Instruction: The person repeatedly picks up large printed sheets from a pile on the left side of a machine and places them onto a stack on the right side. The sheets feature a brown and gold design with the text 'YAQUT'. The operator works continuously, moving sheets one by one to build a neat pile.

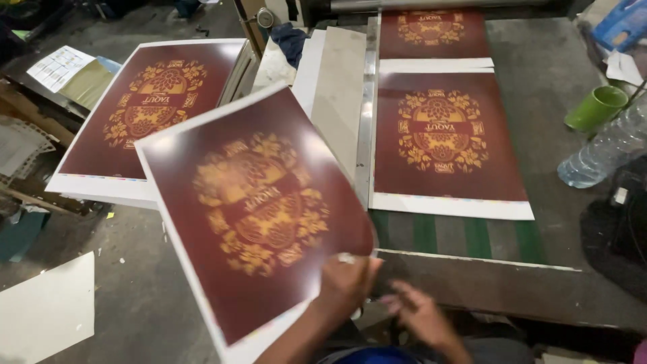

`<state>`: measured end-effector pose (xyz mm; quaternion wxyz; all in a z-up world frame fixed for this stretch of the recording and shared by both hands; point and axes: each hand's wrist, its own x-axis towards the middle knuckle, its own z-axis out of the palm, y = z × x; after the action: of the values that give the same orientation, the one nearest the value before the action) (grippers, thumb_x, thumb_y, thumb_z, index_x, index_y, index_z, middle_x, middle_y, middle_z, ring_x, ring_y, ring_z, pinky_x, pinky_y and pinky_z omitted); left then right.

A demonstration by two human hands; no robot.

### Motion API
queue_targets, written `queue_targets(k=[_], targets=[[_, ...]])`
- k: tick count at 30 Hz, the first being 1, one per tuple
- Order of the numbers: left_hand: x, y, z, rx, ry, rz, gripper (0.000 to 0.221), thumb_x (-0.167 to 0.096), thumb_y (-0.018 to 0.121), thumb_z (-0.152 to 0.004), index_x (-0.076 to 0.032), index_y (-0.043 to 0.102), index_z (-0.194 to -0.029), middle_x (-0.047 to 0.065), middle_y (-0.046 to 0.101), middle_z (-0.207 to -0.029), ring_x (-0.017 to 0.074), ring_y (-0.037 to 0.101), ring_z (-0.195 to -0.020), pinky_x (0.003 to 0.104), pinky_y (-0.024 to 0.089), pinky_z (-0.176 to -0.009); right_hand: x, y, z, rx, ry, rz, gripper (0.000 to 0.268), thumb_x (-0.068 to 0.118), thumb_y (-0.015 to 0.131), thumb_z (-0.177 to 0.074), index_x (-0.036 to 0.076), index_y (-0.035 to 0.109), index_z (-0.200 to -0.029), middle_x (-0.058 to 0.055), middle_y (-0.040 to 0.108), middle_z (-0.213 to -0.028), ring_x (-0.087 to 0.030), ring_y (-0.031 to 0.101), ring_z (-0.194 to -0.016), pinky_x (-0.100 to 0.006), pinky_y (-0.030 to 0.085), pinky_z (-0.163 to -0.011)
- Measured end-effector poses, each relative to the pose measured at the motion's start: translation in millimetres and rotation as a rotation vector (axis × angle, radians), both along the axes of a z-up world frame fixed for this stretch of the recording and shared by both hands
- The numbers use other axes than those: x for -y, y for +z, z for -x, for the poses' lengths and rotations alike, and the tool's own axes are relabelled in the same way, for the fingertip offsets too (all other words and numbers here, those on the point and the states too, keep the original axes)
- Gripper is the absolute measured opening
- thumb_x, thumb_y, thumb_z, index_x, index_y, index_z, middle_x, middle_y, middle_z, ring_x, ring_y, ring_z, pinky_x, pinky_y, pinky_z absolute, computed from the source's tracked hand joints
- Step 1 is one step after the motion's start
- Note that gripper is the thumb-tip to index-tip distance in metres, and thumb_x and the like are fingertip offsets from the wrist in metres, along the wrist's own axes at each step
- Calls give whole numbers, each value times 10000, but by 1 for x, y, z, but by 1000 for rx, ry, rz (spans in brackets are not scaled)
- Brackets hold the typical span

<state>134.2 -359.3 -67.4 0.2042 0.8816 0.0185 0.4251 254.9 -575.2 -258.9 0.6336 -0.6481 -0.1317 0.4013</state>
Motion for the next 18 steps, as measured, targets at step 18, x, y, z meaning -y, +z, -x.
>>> queue_targets(k=[18], targets=[[-313,-28,99,-499,887,-224,313,-336,577,-1084,-123,613,-1311,166,678,-799,344,684,-761,491,532,-710,115,-24,-41,-85,-549,-332,262,67,543,-1036,42,556,-1297,-105,677,-1038,-221,680,-853,-362,556,-615]])
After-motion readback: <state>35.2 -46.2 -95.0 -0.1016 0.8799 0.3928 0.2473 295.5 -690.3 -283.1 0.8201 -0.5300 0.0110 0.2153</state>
